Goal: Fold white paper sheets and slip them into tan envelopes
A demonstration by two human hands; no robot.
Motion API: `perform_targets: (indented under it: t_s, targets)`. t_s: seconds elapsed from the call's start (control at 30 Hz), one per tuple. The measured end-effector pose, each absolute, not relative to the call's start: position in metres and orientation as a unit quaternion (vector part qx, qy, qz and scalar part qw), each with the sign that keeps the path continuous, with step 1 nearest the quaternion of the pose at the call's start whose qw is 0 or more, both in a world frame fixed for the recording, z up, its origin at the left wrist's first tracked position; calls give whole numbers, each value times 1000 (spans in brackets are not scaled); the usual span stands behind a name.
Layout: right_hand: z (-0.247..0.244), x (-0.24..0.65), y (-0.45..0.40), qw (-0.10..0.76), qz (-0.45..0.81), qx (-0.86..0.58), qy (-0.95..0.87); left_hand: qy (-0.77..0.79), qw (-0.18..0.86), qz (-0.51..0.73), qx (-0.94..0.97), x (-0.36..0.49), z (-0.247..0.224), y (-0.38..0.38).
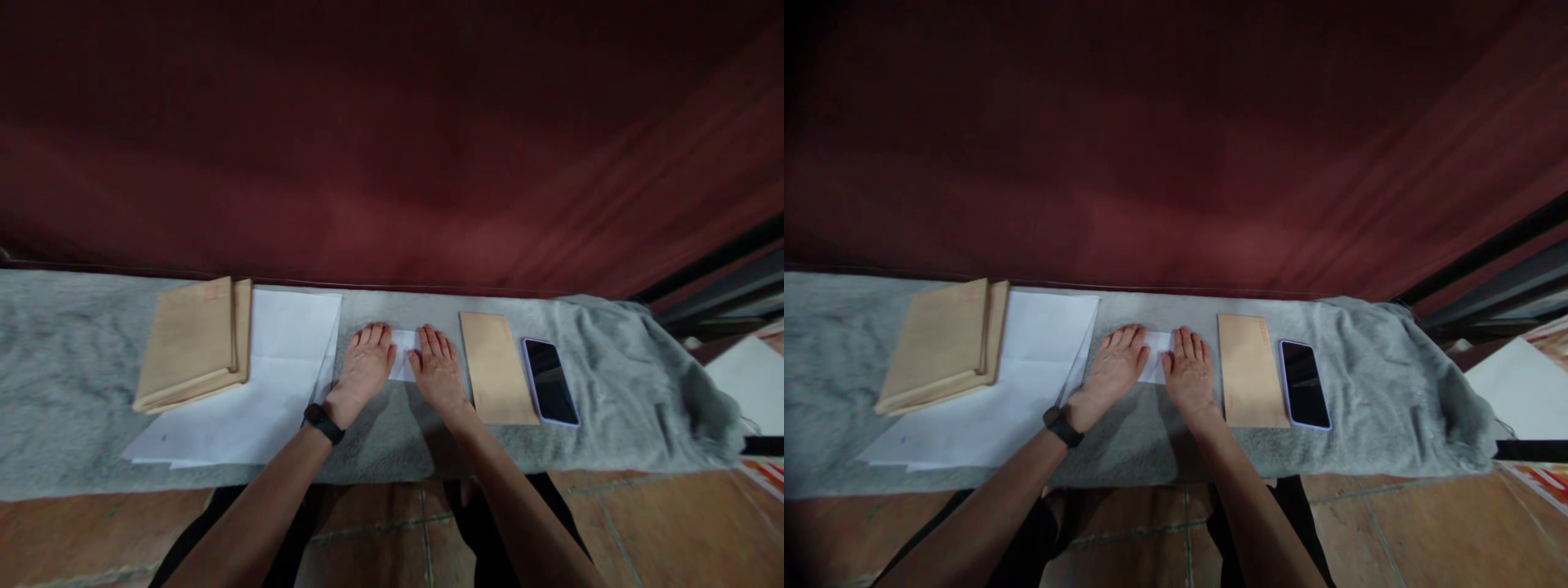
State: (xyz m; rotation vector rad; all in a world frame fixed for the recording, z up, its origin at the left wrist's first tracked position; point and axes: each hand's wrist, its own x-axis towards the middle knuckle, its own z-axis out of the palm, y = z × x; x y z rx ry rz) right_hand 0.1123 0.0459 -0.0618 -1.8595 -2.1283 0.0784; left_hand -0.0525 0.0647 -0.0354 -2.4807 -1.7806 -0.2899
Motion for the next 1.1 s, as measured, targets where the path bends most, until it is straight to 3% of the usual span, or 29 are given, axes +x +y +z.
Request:
perform_targets:
  t_s: [0.8, 1.1]
  targets:
    - [-60, 113, 46, 164, 35, -650, -741, -574, 18, -141, -806, -48, -46, 54]
    - [-56, 100, 42, 234, 82, -572, -782, -496, 10, -120, -860, -41, -63, 33]
